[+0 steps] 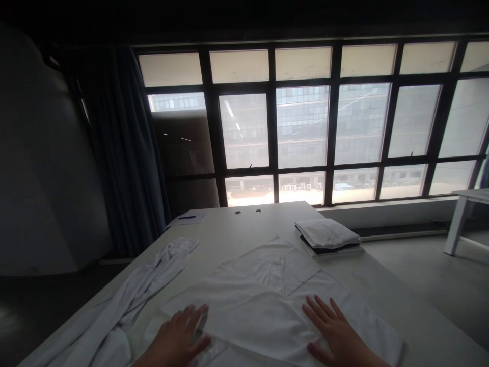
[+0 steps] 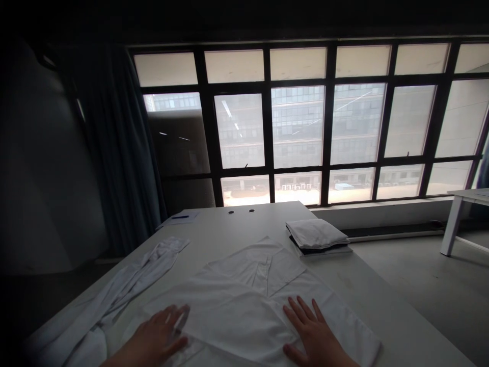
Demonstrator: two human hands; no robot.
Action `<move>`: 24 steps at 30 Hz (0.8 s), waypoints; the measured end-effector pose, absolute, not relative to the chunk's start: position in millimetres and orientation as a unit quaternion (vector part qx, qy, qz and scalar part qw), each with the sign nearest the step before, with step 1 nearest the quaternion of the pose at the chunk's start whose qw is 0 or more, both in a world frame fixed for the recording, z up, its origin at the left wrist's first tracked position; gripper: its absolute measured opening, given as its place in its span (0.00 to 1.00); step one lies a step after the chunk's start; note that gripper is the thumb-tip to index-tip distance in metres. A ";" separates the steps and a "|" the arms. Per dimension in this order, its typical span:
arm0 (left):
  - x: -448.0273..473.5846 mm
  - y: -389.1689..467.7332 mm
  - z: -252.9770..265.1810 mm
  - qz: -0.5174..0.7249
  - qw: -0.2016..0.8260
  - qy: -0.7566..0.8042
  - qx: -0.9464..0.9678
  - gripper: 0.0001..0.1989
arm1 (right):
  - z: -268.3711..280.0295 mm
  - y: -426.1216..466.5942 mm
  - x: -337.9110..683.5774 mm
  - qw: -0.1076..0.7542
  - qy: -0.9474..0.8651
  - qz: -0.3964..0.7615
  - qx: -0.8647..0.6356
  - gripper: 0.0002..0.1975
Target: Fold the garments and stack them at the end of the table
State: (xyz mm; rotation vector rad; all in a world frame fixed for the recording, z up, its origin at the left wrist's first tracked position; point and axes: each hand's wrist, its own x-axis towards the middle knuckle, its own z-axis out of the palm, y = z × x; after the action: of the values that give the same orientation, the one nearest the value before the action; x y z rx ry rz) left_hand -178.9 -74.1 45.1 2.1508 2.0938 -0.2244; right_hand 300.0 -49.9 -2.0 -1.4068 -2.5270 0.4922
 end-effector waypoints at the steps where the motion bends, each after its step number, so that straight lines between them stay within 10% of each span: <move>1: -168.9 -83.5 43.3 -0.099 0.074 0.698 0.705 0.41 | -2.2 -50.1 300.0 0.103 -0.856 0.167 -0.478 0.39; 24: -183.2 21.6 67.5 -0.102 0.051 0.617 0.778 0.57 | -23.4 -7.7 227.6 0.136 -0.784 0.059 -0.603 0.43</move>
State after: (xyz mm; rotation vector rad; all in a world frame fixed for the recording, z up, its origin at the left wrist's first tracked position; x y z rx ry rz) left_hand -183.2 21.6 67.5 2.3680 1.8786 -0.3110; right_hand 227.6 -7.7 -23.4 -1.7451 -2.2702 0.1708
